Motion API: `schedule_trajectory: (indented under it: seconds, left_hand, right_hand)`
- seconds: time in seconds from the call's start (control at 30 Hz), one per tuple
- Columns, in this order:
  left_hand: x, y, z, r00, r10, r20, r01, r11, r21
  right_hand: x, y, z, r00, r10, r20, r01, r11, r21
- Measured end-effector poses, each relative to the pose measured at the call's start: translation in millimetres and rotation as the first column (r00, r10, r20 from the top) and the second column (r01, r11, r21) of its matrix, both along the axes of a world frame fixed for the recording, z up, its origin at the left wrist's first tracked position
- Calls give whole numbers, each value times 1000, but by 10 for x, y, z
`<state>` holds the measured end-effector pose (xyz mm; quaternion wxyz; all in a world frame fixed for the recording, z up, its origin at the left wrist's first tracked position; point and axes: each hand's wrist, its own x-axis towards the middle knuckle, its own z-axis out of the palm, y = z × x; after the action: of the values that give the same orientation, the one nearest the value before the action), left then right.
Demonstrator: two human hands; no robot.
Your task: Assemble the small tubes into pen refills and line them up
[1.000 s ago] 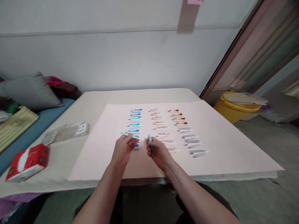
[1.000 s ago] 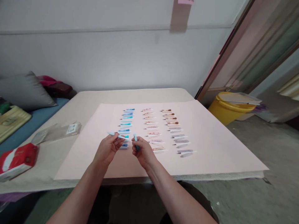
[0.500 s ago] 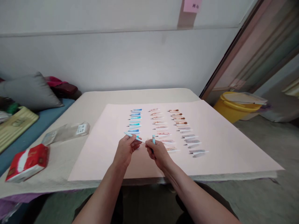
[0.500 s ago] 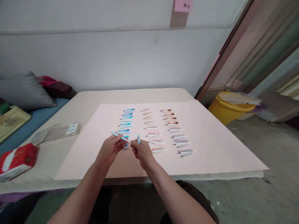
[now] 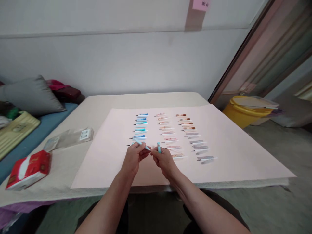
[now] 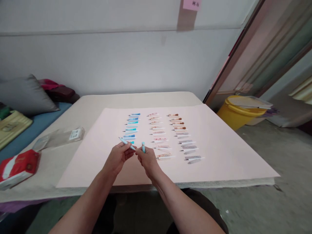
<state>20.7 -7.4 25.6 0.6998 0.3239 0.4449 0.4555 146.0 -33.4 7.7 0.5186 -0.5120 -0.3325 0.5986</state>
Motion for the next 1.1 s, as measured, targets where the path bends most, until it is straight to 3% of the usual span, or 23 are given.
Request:
schedule_trajectory:
  seconds: [0.53, 0.67, 0.8, 0.93, 1.1]
  left_hand:
    - [-74, 103, -33, 993, 70, 96, -67, 997, -39]
    - [-139, 145, -5, 987, 115, 115, -110, 992, -56]
    - [-230, 198, 62, 973, 203, 106, -194, 977, -88]
    - [-268, 215, 99, 973, 213, 89, -206, 975, -83]
    - [-227, 193, 55, 986, 149, 73, -146, 988, -56]
  right_hand:
    - [70, 40, -36, 992, 55, 111, -58, 998, 25]
    - [132, 63, -24, 964, 110, 242, -127, 990, 59]
    - [196, 79, -31, 812, 129, 570, -246, 960, 133]
    - [199, 71, -47, 607, 139, 783, -330, 940, 89]
    - [179, 56, -91, 556, 149, 818, -355, 932, 71]
